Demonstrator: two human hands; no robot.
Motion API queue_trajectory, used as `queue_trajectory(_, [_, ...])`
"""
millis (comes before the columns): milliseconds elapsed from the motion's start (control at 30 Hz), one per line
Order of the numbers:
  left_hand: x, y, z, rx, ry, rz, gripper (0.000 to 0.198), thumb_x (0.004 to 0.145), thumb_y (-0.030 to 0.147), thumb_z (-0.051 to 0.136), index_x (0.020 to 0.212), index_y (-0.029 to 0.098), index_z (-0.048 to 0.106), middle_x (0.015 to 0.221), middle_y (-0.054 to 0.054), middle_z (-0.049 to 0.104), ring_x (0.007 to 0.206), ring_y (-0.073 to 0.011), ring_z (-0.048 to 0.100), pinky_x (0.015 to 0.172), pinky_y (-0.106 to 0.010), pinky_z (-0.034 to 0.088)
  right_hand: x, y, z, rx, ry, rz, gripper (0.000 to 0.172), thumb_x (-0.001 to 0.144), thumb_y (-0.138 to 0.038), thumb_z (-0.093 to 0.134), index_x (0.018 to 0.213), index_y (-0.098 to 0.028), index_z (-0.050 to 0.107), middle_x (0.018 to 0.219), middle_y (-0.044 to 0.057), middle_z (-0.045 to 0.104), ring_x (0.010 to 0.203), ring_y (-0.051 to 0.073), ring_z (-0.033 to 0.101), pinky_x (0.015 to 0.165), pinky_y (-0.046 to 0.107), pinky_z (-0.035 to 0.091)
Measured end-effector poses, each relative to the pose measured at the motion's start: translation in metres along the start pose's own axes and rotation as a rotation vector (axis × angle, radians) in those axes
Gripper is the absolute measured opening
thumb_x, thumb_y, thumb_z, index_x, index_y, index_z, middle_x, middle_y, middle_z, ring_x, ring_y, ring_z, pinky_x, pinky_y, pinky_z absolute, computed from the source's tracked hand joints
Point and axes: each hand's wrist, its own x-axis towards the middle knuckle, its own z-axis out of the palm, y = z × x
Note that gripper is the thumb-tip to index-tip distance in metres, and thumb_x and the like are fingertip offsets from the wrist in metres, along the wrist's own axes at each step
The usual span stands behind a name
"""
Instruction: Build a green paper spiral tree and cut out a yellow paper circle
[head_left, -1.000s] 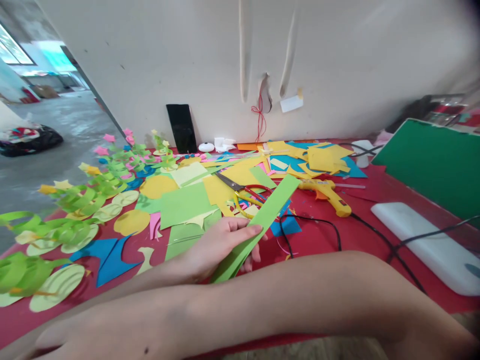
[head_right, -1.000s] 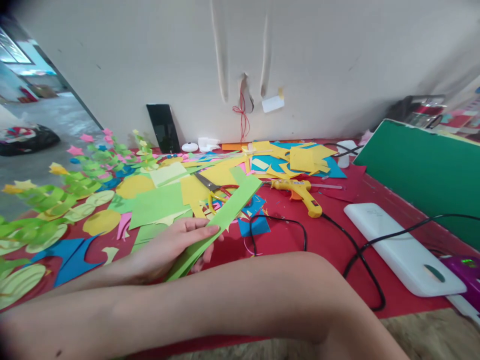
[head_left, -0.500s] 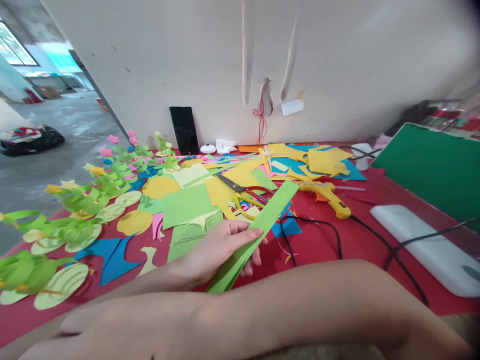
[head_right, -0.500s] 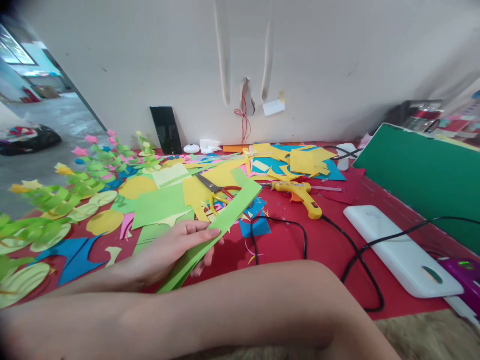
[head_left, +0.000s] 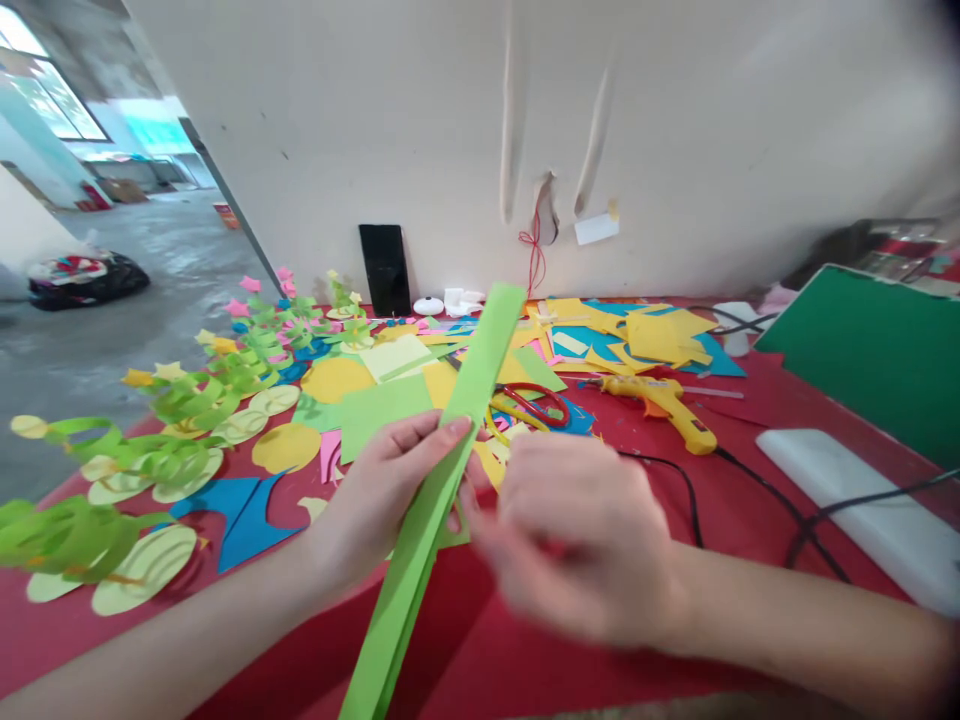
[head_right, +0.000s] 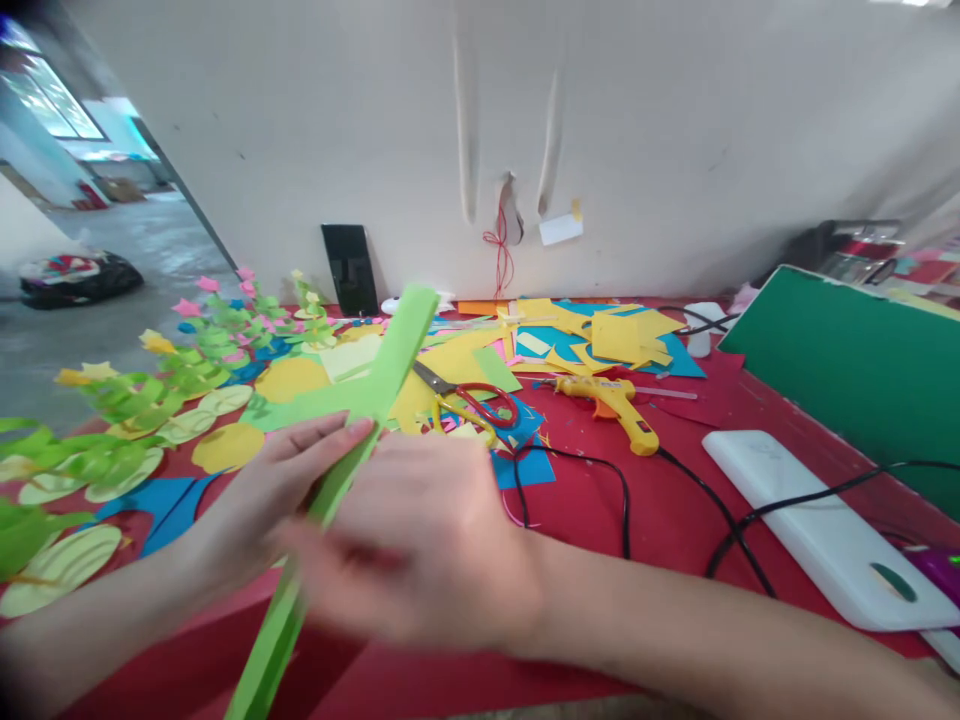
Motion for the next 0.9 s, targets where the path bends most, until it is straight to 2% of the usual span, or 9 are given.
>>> queue_trajectory(67, [-0.002, 0.001, -0.003, -0.026, 0.003, 0.036, 0.018, 0.082, 0.031, 0.053, 0.071, 0.017, 0.053, 0.055, 0.006, 0.06, 0.043, -0.008, 0.055, 0.041, -0.015, 0.044, 0.003, 0.007, -0.009, 0.171, 0.121, 0.23, 0.028, 0.079, -0.032, 0.055, 0.055, -0.019, 0.05, 0.053, -0.003, 0.042, 0.05, 0.009, 0.035, 0.047, 0.024, 0.029])
queue_trajectory(133, [-0.004, 0.001, -0.002, -0.002, -0.041, 0.023, 0.019, 0.081, 0.033, 0.055, 0.072, 0.017, 0.055, 0.057, 0.002, 0.063, 0.045, -0.0111, 0.058, 0.04, -0.017, 0.046, 0.006, 0.016, -0.015, 0.389, 0.125, 0.452, 0.019, 0.078, -0.035, 0.057, 0.068, -0.018, 0.057, 0.062, -0.002, 0.046, 0.054, 0.009, 0.036, 0.046, 0.022, 0.028])
queue_trajectory(200, [-0.008, 0.0, 0.001, 0.079, -0.105, -0.02, 0.021, 0.081, 0.035, 0.055, 0.074, 0.016, 0.056, 0.061, -0.001, 0.065, 0.047, -0.0135, 0.061, 0.041, -0.019, 0.047, 0.009, 0.023, -0.017, 0.518, 0.072, 0.531, 0.023, 0.077, -0.039, 0.058, 0.069, -0.017, 0.057, 0.061, -0.003, 0.044, 0.052, 0.007, 0.034, 0.045, 0.02, 0.027])
queue_trajectory(333, [-0.016, 0.001, 0.007, 0.293, -0.155, -0.068, 0.026, 0.081, 0.037, 0.053, 0.07, 0.014, 0.057, 0.062, -0.004, 0.067, 0.052, -0.0164, 0.064, 0.046, -0.021, 0.049, 0.011, 0.023, -0.022, 0.644, 0.141, 0.527, 0.025, 0.076, -0.038, 0.06, 0.066, -0.016, 0.06, 0.053, -0.004, 0.038, 0.049, 0.008, 0.028, 0.044, 0.022, 0.024])
queue_trajectory(433, [-0.018, 0.004, 0.007, 0.385, -0.181, -0.009, 0.027, 0.081, 0.035, 0.052, 0.066, 0.014, 0.06, 0.064, -0.004, 0.068, 0.055, -0.0159, 0.065, 0.05, -0.02, 0.049, 0.012, 0.019, -0.029, 0.675, 0.204, 0.518, 0.021, 0.074, -0.036, 0.063, 0.064, -0.017, 0.062, 0.054, -0.002, 0.043, 0.049, 0.008, 0.03, 0.045, 0.022, 0.025])
queue_trajectory(600, [-0.016, 0.015, 0.002, 0.557, -0.211, 0.068, 0.027, 0.082, 0.031, 0.051, 0.064, 0.017, 0.065, 0.062, -0.002, 0.068, 0.057, -0.014, 0.064, 0.053, -0.018, 0.047, 0.015, 0.018, -0.039, 0.641, 0.287, 0.478, 0.033, 0.074, -0.039, 0.062, 0.052, -0.017, 0.053, 0.049, -0.002, 0.044, 0.046, 0.008, 0.031, 0.045, 0.023, 0.024])
queue_trajectory(733, [-0.015, 0.021, -0.003, 0.676, -0.203, 0.056, 0.022, 0.078, 0.035, 0.055, 0.073, 0.02, 0.069, 0.071, -0.003, 0.07, 0.068, -0.0185, 0.064, 0.059, -0.021, 0.048, 0.014, 0.018, -0.039, 0.607, 0.191, 0.46, 0.034, 0.077, -0.038, 0.06, 0.051, -0.017, 0.053, 0.047, -0.003, 0.041, 0.046, 0.007, 0.031, 0.044, 0.023, 0.024])
queue_trajectory(800, [-0.016, 0.021, -0.005, 0.662, -0.167, 0.054, 0.022, 0.076, 0.038, 0.057, 0.077, 0.02, 0.07, 0.073, -0.003, 0.07, 0.067, -0.0203, 0.064, 0.055, -0.022, 0.047, 0.012, 0.016, -0.035, 0.586, 0.128, 0.458, 0.038, 0.078, -0.039, 0.059, 0.049, -0.016, 0.05, 0.046, -0.004, 0.039, 0.046, 0.007, 0.031, 0.043, 0.022, 0.023])
queue_trajectory(900, [-0.018, 0.02, -0.004, 0.646, -0.108, 0.08, 0.022, 0.073, 0.039, 0.059, 0.073, 0.02, 0.07, 0.068, -0.002, 0.068, 0.061, -0.0199, 0.062, 0.05, -0.022, 0.046, 0.008, 0.009, -0.027, 0.528, 0.047, 0.437, 0.042, 0.079, -0.037, 0.057, 0.045, -0.016, 0.045, 0.044, -0.005, 0.034, 0.043, 0.006, 0.027, 0.04, 0.022, 0.022])
